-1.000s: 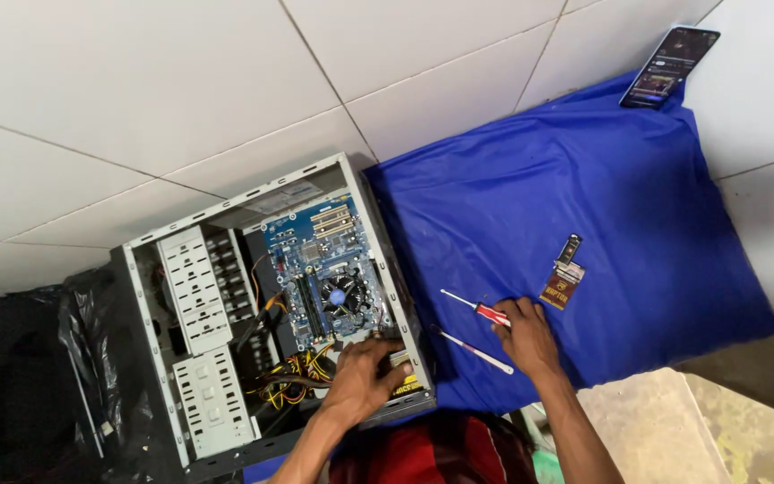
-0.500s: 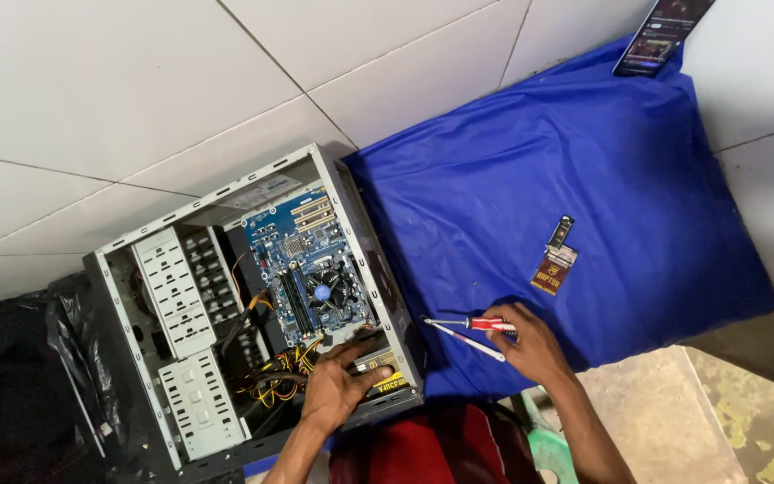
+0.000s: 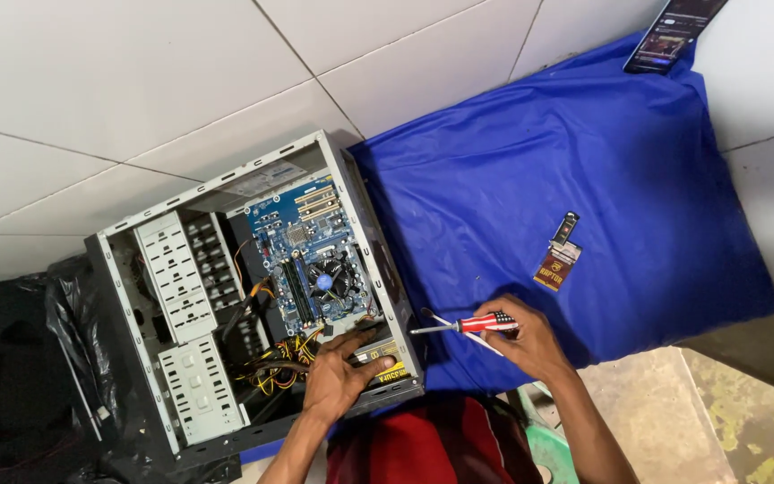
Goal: Disassembling a desktop computer case and removing internal components including the power supply and motherboard.
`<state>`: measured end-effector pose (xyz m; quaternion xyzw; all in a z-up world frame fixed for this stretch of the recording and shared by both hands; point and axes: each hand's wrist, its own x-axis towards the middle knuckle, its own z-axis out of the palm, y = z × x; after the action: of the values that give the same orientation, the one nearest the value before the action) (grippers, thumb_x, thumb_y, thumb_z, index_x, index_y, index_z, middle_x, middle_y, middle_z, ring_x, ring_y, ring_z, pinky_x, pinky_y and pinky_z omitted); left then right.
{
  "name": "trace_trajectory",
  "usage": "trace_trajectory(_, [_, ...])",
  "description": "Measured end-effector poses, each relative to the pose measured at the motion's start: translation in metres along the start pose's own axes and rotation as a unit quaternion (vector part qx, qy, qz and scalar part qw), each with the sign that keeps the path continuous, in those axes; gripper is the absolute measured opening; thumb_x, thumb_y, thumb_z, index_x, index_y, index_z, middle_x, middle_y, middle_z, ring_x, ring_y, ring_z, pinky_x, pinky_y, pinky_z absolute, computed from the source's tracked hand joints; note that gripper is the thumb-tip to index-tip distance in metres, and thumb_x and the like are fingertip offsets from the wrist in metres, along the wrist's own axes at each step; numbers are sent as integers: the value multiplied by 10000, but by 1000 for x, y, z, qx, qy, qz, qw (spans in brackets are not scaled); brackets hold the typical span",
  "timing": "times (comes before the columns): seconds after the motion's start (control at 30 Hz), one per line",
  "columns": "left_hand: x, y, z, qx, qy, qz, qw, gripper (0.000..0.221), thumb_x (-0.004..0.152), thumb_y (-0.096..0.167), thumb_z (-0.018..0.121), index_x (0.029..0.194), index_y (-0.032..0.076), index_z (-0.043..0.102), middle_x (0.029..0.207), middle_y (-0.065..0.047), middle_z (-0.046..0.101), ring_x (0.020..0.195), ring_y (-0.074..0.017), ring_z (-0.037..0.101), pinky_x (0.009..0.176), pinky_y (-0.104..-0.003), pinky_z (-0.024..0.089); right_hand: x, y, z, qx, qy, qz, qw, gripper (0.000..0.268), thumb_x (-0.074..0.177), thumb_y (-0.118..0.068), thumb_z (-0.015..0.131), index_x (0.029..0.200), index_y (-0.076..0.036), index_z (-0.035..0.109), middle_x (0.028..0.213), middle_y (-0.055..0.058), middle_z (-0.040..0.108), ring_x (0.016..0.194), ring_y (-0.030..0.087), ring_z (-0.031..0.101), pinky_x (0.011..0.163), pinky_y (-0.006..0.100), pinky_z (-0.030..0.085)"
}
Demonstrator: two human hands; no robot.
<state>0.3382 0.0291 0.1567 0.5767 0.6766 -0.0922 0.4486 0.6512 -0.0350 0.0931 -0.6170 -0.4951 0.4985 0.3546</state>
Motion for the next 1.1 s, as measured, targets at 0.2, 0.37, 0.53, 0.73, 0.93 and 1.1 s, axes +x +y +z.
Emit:
trace_trajectory(0.2, [8, -15, 9, -2, 20, 67, 998, 689, 712, 670, 754, 1294, 302, 737, 1412, 34, 676, 1406, -170, 525, 1144, -335, 412, 3, -1, -1, -21, -9, -28, 999, 311, 771, -13, 708, 1047, -153, 735, 1021, 0, 727, 971, 146, 709, 848, 257, 505])
trace_trajectory(0.37, [2, -5, 2, -5, 12, 61, 998, 680, 713, 665, 751, 1292, 309, 741, 1426, 20, 664, 1363, -168, 581, 1084, -334, 471, 6, -15, -7, -34, -27, 2, 999, 246, 813, -79, 735, 1043, -165, 747, 989, -33, 721, 873, 101, 693, 726, 245, 521])
trace_trajectory(0.53, [2, -9, 4, 6, 13, 51, 999, 704, 716, 688, 737, 1304, 301, 728, 1435, 48, 657, 1425, -189, 502, 1130, -376, 422, 17, -28, -6, -47, -13, 66, 997, 236, 948, -327, 661, 995, -135, 791, 989, -38, 770, 951, 91, 699, 781, 263, 509])
trace_trajectory(0.73, [3, -8, 4, -4, 17, 49, 999, 721, 698, 691, 752, 1301, 297, 731, 1432, 20, 656, 1344, -181, 600, 1093, -357, 473, 35, -56, -14, -71, -89, 280, 953, 262, 862, -341, 782, 1065, -177, 793, 995, -53, 801, 694, 123, 697, 711, 247, 550])
trace_trajectory(0.93, [2, -7, 3, -2, 14, 38, 999, 711, 699, 699, 750, 1308, 332, 727, 1399, 30, 677, 1417, -148, 528, 1093, -347, 467, 38, -23, -13, 24, -41, 112, 993, 221, 730, -181, 923, 902, -105, 806, 932, 9, 820, 914, 85, 731, 875, 201, 505])
trace_trajectory(1.1, [1, -9, 5, 4, 13, 14, 1000, 724, 677, 712, 754, 1323, 387, 710, 1463, 72, 623, 1426, -171, 486, 1127, -373, 432, 36, -90, -17, -63, -107, 288, 950, 384, 1029, -439, 514, 965, -126, 728, 517, 51, 570, 487, 135, 550, 677, 284, 495])
